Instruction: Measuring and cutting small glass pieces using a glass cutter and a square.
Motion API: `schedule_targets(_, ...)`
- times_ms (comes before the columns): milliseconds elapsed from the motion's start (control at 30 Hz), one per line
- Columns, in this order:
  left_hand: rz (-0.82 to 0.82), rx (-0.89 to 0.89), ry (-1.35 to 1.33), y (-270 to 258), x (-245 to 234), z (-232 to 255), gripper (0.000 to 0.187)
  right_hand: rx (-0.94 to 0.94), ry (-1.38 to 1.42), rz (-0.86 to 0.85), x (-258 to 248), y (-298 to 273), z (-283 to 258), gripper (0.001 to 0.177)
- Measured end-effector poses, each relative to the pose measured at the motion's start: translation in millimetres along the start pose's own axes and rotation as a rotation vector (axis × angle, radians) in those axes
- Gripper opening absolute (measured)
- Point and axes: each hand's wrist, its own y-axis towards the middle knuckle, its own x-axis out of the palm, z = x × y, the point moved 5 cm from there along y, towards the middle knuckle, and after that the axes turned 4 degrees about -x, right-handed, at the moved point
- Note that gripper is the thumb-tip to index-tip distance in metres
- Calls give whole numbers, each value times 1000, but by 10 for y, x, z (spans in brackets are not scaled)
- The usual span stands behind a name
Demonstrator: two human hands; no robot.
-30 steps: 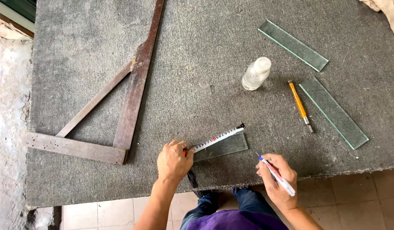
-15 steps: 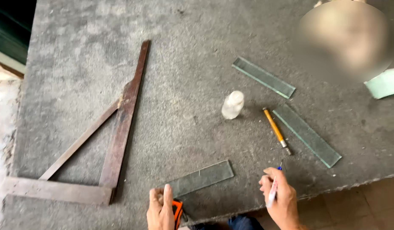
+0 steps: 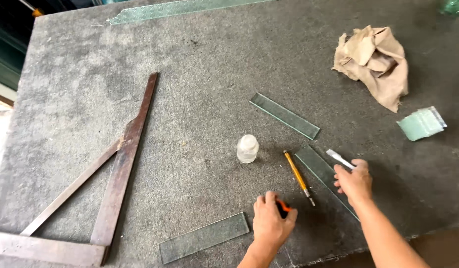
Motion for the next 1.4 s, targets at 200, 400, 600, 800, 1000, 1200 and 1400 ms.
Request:
schedule_targets(200, 396, 387, 150, -221, -1149, 46, 69, -805, -444, -74, 613, -419, 232, 54)
schedule_targets(400, 187, 11, 734, -557, -2774, -2076, 92, -640, -670, -319, 898, -527, 6, 48)
schedule_targets(600, 120, -191, 1271, -644, -3825, -4134, 121, -577, -661, -206, 755, -548, 87, 30)
schedule_targets(800, 373, 247, 1208, -514, -4140, -4250, 88, -290, -478, -146, 674, -1974, 144, 10)
schedule_targets(1000, 141, 486, 869, -885, -3465, -3001, 79, -93, -434, -322, 1470, -2428, 348, 28)
schedule_targets(1200, 226, 702, 751, -1060, -1857, -2635, 85, -214, -439, -360, 1610, -2352, 388, 16)
schedule_targets(1400, 447, 652, 728, -1055, -1572, -2405, 75, -165, -410, -371, 1312, -2636, 310, 21)
